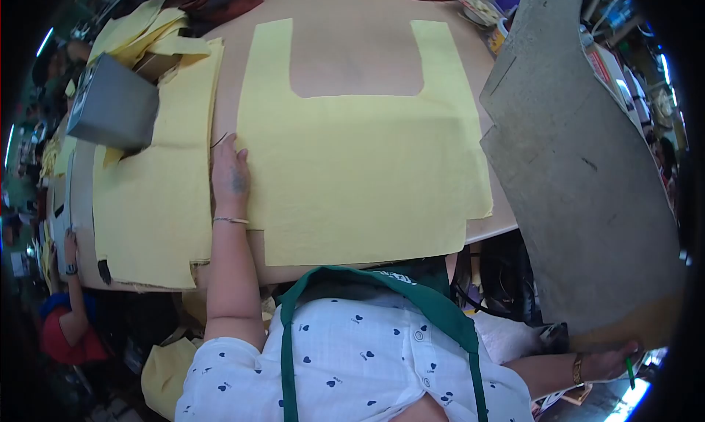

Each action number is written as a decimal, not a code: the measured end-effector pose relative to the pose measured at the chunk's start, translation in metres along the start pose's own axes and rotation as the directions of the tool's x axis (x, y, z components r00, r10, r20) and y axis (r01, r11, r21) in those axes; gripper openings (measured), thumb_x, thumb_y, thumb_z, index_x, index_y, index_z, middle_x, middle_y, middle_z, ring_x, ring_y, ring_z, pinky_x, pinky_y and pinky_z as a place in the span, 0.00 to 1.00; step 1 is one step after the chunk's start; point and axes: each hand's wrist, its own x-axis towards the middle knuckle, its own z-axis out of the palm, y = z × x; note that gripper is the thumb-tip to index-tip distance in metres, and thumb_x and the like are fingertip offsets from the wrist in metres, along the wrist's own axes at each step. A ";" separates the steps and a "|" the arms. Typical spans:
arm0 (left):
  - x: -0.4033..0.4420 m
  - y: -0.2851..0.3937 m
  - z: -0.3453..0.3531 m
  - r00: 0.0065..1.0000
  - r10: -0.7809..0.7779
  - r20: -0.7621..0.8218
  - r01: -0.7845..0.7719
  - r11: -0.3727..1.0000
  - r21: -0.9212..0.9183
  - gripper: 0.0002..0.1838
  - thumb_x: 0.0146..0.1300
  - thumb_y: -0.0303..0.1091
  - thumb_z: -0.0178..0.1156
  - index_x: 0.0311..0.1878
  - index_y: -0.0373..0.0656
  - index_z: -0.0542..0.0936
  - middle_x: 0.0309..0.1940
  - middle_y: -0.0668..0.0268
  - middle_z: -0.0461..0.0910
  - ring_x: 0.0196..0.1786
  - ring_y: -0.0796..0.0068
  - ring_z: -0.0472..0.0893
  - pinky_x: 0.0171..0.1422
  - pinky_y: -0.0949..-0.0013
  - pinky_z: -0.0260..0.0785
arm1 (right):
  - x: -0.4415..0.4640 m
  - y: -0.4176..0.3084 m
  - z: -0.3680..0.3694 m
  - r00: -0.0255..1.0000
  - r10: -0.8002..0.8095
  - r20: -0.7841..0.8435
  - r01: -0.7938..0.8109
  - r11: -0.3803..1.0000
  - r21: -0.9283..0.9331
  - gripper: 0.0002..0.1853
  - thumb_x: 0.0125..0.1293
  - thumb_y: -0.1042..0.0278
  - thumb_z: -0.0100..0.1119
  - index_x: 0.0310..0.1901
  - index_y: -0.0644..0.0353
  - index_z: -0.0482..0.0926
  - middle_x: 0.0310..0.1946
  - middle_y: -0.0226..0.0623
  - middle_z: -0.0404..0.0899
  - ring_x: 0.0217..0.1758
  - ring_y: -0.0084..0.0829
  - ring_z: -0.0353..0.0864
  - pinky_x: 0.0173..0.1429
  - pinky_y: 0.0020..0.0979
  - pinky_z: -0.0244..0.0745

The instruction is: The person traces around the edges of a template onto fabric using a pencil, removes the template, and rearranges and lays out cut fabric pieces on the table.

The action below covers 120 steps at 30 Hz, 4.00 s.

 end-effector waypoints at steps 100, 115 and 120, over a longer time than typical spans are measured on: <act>-0.007 -0.032 -0.026 0.933 -0.208 0.293 0.301 0.897 -0.324 0.16 0.52 0.32 0.56 0.43 0.35 0.74 0.31 0.57 0.77 0.34 0.68 0.76 0.42 0.71 0.68 | -0.205 0.038 0.303 0.302 0.010 0.953 0.084 0.996 -0.037 0.16 0.55 0.58 0.58 0.34 0.66 0.75 0.26 0.43 0.77 0.29 0.31 0.74 0.36 0.30 0.68; -0.016 -0.021 -0.033 0.934 -0.229 0.275 0.327 0.857 -0.399 0.13 0.48 0.27 0.60 0.38 0.35 0.75 0.30 0.62 0.76 0.31 0.74 0.75 0.40 0.73 0.69 | -0.205 0.037 0.303 0.302 0.017 0.953 0.151 0.986 -0.066 0.19 0.54 0.54 0.59 0.34 0.66 0.74 0.22 0.39 0.74 0.24 0.29 0.71 0.32 0.29 0.66; -0.018 -0.023 -0.031 0.946 -0.200 0.257 0.293 0.868 -0.402 0.14 0.49 0.28 0.60 0.40 0.35 0.75 0.30 0.62 0.76 0.31 0.76 0.74 0.40 0.74 0.69 | -0.206 0.040 0.303 0.304 0.008 0.953 0.109 0.993 -0.043 0.19 0.54 0.54 0.58 0.34 0.66 0.74 0.23 0.40 0.75 0.25 0.30 0.72 0.33 0.30 0.67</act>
